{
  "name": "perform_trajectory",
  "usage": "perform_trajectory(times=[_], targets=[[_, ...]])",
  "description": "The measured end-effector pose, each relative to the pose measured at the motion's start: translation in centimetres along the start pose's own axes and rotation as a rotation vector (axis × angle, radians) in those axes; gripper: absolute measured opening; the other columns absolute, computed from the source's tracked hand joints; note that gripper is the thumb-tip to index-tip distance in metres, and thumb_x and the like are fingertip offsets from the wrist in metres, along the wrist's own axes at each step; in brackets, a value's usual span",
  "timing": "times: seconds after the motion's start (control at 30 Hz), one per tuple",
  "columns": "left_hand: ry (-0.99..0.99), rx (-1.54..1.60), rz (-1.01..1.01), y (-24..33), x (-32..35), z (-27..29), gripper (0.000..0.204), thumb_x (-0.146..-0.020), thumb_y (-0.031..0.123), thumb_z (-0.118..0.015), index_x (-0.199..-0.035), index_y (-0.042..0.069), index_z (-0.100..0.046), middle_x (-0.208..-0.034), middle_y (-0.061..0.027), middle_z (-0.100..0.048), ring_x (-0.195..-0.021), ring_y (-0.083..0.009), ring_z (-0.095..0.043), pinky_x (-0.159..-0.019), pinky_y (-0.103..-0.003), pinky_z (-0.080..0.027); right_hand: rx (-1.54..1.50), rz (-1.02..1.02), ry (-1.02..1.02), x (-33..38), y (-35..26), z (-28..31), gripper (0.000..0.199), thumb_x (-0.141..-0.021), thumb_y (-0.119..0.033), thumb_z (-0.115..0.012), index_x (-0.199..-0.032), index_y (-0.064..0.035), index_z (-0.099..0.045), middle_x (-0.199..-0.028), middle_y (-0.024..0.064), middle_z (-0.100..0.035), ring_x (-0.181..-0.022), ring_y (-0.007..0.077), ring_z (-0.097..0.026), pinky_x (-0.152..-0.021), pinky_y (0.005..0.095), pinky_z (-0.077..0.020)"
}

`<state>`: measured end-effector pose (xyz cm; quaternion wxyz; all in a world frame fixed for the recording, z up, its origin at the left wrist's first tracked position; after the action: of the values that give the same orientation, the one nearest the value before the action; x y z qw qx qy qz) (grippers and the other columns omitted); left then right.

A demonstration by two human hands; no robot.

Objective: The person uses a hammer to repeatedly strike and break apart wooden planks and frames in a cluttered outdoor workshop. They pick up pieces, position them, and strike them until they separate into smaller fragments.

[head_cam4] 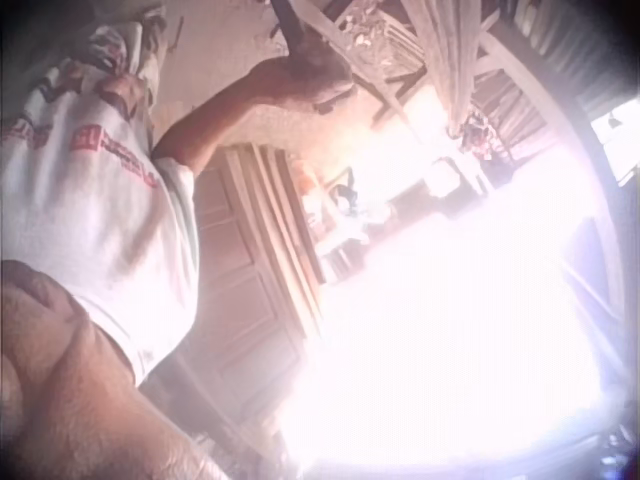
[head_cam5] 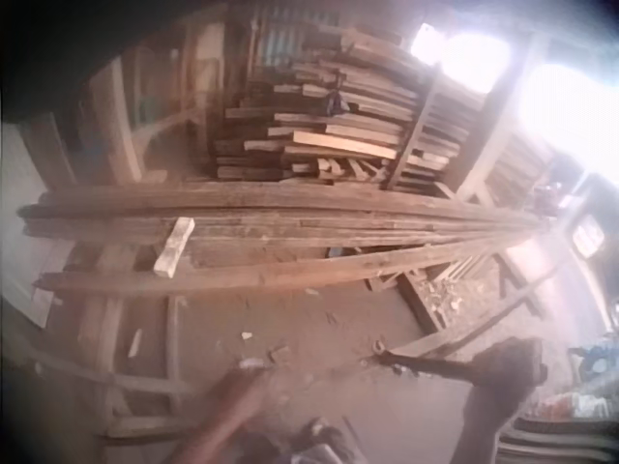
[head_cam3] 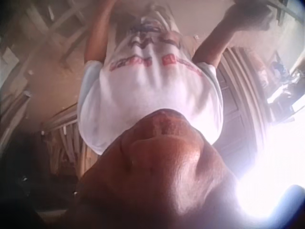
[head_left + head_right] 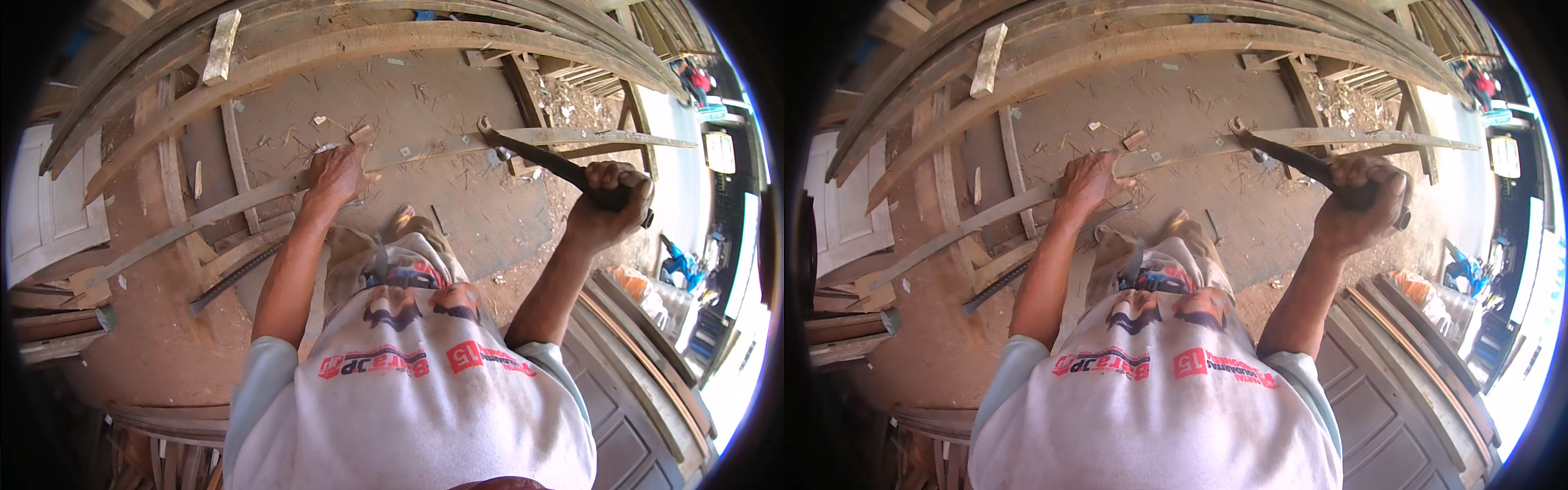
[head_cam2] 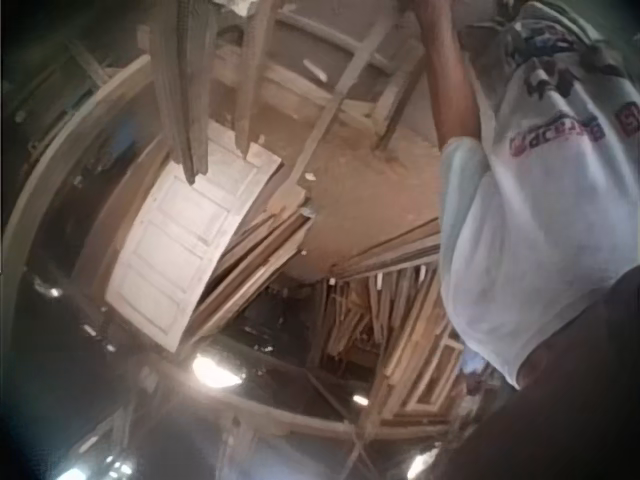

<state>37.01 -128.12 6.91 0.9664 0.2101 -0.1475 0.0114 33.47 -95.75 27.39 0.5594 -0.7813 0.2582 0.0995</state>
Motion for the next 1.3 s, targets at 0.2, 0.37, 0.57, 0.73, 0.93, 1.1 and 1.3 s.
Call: perform_trajectory(times=[0.2,0.37,0.57,0.73,0.93,1.1,1.3], targets=[[-0.039,0.094,-0.098,-0.6,0.7,0.3,0.067,-0.079,0.044,-0.079,-0.136,0.014,-0.058,-0.111,-0.0161,-0.072,-0.104,-0.0365,-0.069,-0.089,-0.047,-0.054,0.078,0.014,-0.083,2.7,-0.6,-3.4,0.033,-0.102,-0.032,-0.051,-0.081,-0.0069,-0.054,-0.068,0.0070,-0.050,-0.061,0.0187,-0.048,-0.060,0.0351,-0.0425],[-0.053,0.159,-0.128,-3.0,2.7,-0.3,0.071,-0.076,0.049,-0.080,-0.134,0.013,-0.059,-0.114,-0.0167,-0.071,-0.108,-0.0358,-0.067,-0.093,-0.046,-0.053,-0.019,0.115,-0.068,2.9,-4.1,-5.4,0.020,-0.093,-0.017,-0.048,-0.074,-0.0090,-0.049,-0.064,0.0076,-0.050,-0.051,0.0172,-0.049,-0.043,0.0282,-0.0414],[0.033,0.001,0.008,-11.3,7.5,2.0,0.066,-0.071,0.044,-0.085,-0.125,0.012,-0.066,-0.116,-0.0176,-0.069,-0.109,-0.0364,-0.065,-0.095,-0.047,-0.049,-0.140,0.062,-0.291,0.8,-7.5,-5.5,0.036,-0.103,-0.031,-0.043,-0.095,-0.0030,-0.063,-0.078,0.0061,-0.047,-0.058,0.0150,-0.041,-0.047,0.0295,-0.0331],[0.217,-0.066,0.299,-15.5,10.0,3.4,0.062,-0.067,0.038,-0.088,-0.118,0.009,-0.069,-0.122,-0.0173,-0.064,-0.120,-0.0371,-0.056,-0.102,-0.050,-0.041,-0.386,-0.030,-0.474,-1.6,-5.4,-6.1,0.035,-0.097,-0.035,-0.043,-0.089,-0.0052,-0.059,-0.072,0.0054,-0.046,-0.052,0.0150,-0.042,-0.048,0.0311,-0.0370],[0.199,-0.140,0.491,-16.9,9.8,1.9,0.079,-0.065,0.045,-0.088,-0.131,0.011,-0.061,-0.136,-0.0165,-0.057,-0.131,-0.0363,-0.047,-0.111,-0.051,-0.034,-0.398,-0.147,-0.728,-2.0,3.7,-7.7,0.042,-0.095,-0.046,-0.062,-0.090,-0.0058,-0.050,-0.073,0.0089,-0.049,-0.057,0.0218,-0.050,-0.056,0.0383,-0.0447],[0.249,-0.130,0.555,-17.0,10.0,0.8,0.082,-0.065,0.046,-0.087,-0.131,0.006,-0.060,-0.136,-0.0179,-0.057,-0.133,-0.0372,-0.046,-0.114,-0.050,-0.031,-0.218,-0.258,-0.836,-2.8,4.5,-9.9,0.046,-0.092,-0.046,-0.068,-0.092,-0.0031,-0.051,-0.081,0.0136,-0.054,-0.073,0.0251,-0.054,-0.068,0.0395,-0.0483],[0.139,-0.169,0.642,-16.0,9.7,1.5,0.089,-0.066,0.046,-0.089,-0.141,0.015,-0.052,-0.148,-0.0110,-0.049,-0.141,-0.0353,-0.037,-0.117,-0.054,-0.026,-0.338,-0.397,-0.764,-2.7,5.4,-11.7,0.039,-0.093,-0.038,-0.066,-0.091,-0.0017,-0.051,-0.082,0.0121,-0.051,-0.074,0.0228,-0.053,-0.068,0.0364,-0.0468]])
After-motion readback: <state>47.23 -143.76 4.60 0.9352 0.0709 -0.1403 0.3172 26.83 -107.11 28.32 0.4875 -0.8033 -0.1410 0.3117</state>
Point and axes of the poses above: each hand's wrist, its own x-axis away from the middle knuckle, its own z-axis out of the back of the hand, y = z × x, the point moved 4 cm from there along -x, towards the middle knuckle
